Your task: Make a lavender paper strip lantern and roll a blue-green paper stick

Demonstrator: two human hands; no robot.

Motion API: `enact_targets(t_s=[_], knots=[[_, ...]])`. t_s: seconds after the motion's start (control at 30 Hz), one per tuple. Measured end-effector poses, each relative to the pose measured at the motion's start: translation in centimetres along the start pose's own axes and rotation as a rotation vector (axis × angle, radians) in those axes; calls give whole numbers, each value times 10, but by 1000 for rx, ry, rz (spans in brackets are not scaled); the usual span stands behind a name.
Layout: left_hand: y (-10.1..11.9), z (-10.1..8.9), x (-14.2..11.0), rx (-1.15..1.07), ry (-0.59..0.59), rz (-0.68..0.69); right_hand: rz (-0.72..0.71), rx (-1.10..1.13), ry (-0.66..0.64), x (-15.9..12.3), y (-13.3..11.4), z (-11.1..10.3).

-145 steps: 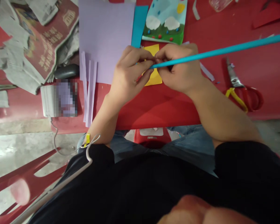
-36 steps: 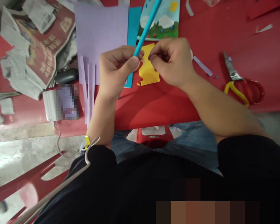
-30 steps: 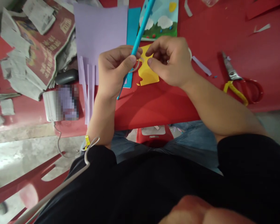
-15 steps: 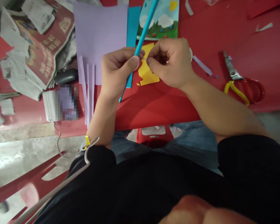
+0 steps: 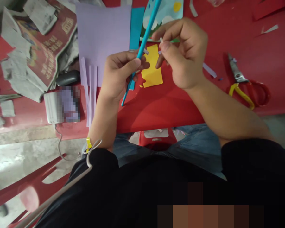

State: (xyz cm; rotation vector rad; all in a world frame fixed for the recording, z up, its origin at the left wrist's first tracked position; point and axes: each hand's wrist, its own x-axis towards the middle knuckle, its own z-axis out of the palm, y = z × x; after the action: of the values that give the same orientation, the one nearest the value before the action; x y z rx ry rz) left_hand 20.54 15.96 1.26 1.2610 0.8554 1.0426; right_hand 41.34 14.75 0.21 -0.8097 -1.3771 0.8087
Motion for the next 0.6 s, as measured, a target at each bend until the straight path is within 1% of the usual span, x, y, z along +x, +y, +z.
enact_targets(t_s=[0.07, 0.17, 0.23, 0.3, 0.37, 0.47, 0.53, 0.6], knots=[[0, -1, 0, -7, -24, -14, 51, -2, -3, 3, 8, -1], [1, -3, 0, -6, -28, -17, 128, 26, -85, 5, 20, -1], [0, -4, 2, -25, -43, -26, 142, 62, -124, 5, 23, 0], [-1, -5, 3, -54, -67, -34, 140, 76, -119, 4, 23, 0], [0, -4, 2, -80, -79, -42, 117, 42, -98, 2, 19, 0], [1, -1, 0, -49, -38, -52, 28, -20, -62, -1, 11, 0], [0, 1, 0, 11, -10, -55, -33, -41, -69, -5, 5, -1], [-4, 0, 1, 68, -29, -44, -70, -58, -97, -8, -1, 0]])
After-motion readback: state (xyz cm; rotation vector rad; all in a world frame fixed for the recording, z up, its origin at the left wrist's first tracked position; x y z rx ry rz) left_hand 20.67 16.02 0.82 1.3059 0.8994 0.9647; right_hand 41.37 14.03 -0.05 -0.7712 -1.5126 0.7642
